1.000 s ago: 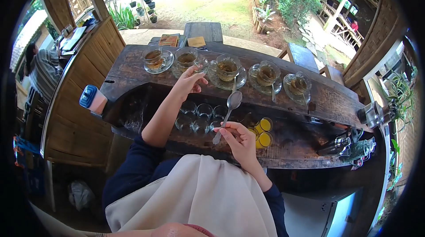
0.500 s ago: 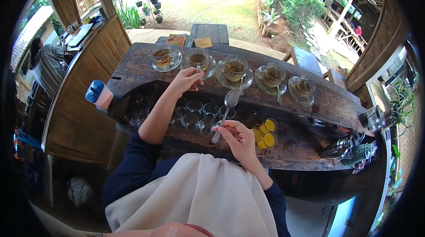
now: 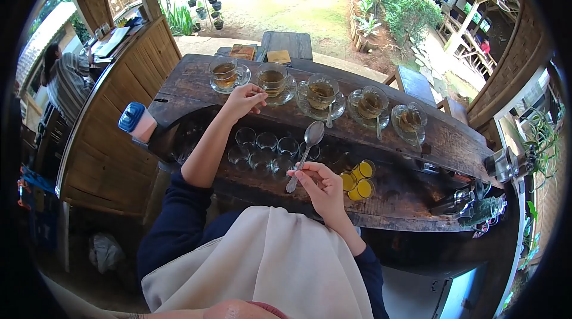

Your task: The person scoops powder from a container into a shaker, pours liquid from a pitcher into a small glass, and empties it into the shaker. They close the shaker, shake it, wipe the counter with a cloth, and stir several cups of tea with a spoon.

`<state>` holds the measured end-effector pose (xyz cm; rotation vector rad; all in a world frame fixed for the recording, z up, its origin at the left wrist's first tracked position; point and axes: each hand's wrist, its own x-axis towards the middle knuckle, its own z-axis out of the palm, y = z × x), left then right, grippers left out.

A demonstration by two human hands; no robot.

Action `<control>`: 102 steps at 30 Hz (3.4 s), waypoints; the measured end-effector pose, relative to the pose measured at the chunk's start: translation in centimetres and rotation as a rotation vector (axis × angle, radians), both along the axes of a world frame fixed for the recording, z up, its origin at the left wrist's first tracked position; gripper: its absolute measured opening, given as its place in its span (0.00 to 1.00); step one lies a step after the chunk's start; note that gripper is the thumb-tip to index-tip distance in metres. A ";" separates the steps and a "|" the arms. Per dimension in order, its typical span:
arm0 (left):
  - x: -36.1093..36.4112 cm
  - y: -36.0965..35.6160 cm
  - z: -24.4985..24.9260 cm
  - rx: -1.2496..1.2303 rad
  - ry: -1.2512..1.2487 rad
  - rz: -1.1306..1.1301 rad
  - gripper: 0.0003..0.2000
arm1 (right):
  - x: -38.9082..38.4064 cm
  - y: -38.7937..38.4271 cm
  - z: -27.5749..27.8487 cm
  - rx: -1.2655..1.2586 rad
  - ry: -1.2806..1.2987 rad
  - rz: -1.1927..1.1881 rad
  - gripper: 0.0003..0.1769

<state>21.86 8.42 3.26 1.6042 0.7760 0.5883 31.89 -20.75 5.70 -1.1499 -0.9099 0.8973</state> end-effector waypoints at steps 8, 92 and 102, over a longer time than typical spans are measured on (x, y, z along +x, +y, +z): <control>-0.8 0.6 -0.5 0.078 -0.022 0.063 0.11 | -0.4 0.2 -0.3 -0.025 0.010 -0.001 0.08; -2.7 -7.3 -0.7 -0.059 -0.008 -0.271 0.14 | 2.4 14.7 -5.3 -0.050 0.003 -0.134 0.23; -1.7 -6.2 -1.6 -0.266 -0.099 -0.214 0.15 | 2.7 16.9 -5.4 -0.063 -0.001 -0.165 0.23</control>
